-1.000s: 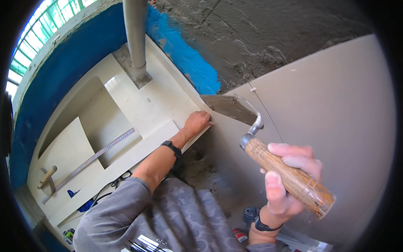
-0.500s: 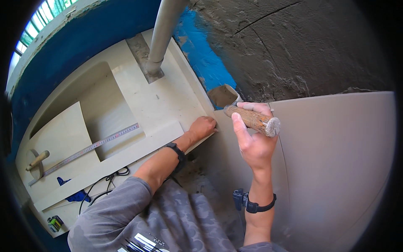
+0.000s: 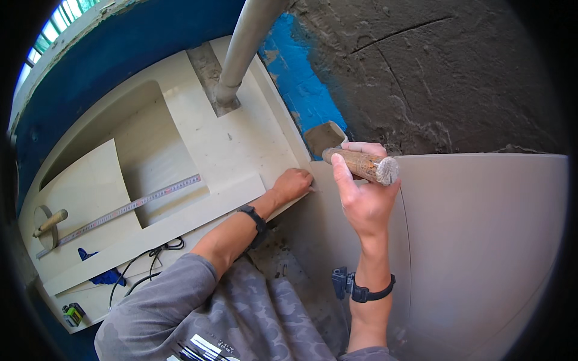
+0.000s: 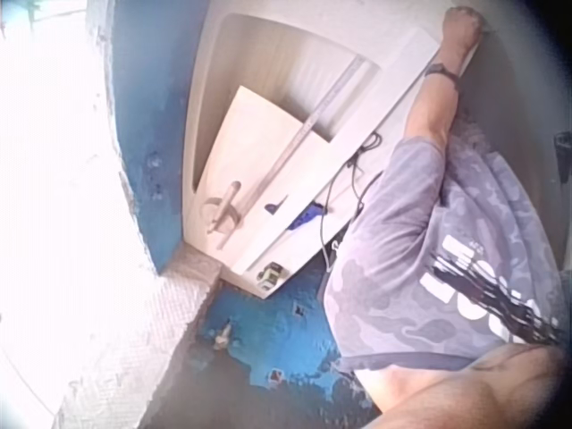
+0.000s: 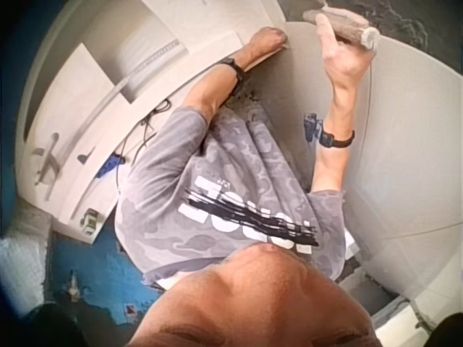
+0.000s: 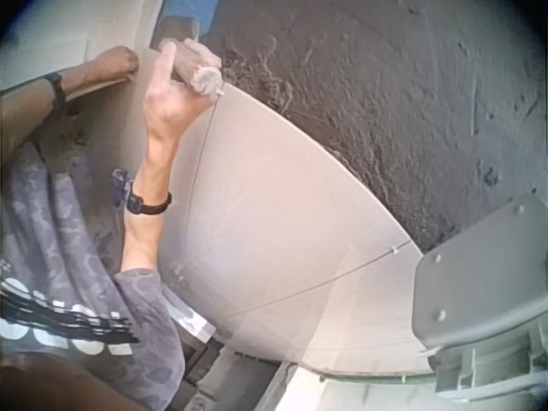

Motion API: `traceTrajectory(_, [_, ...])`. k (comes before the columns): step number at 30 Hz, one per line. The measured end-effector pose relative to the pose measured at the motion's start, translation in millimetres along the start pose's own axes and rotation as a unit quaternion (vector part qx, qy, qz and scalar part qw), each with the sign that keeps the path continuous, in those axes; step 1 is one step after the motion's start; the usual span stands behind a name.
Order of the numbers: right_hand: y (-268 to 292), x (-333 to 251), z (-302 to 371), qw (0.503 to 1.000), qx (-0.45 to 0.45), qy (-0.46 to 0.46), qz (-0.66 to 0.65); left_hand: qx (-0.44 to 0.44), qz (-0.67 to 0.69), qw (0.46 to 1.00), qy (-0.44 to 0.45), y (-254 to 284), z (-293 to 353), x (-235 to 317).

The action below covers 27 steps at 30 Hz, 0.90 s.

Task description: Applying mortar and installing ceramic tiles on a wall near a plumbing fixture.

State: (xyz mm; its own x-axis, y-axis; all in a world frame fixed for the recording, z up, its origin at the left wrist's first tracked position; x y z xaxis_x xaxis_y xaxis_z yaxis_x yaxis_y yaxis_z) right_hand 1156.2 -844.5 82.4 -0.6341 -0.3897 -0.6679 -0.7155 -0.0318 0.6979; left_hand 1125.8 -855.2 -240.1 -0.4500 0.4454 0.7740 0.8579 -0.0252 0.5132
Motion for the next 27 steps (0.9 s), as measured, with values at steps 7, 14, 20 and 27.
traceTrajectory(7, [-5, 6, -5, 1.000, 0.005, 0.007, 0.005, 0.002, -0.002, 1.000, 0.005, -1, -1, -2])
traceTrajectory(14, [-8, 12, -12, 1.000, -0.003, -0.024, 0.004, -0.002, 0.005, 1.000, 0.005, 1, -3, 0])
traceTrajectory(20, [-8, 13, -17, 0.999, -0.014, -0.023, 0.018, 0.005, 0.000, 1.000, -0.003, 1, -3, -1])
traceTrajectory(27, [-6, 16, -20, 1.000, -0.008, -0.021, 0.012, 0.000, 0.002, 1.000, 0.009, 1, -2, 0])
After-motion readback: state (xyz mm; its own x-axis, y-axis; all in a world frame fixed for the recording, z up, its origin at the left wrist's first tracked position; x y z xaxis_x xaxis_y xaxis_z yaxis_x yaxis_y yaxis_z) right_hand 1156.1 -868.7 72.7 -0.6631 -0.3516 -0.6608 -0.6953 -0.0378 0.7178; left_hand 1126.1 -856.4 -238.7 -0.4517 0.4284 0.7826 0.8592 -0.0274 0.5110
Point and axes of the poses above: each hand's wrist, its own z-axis away from the middle knuckle, its own y-axis out of the back of the hand, x = y × z, the point moved 8 cm from there along -z, towards the middle knuckle, and after that the axes turned 4 degrees about z, right-handed, at the moved point
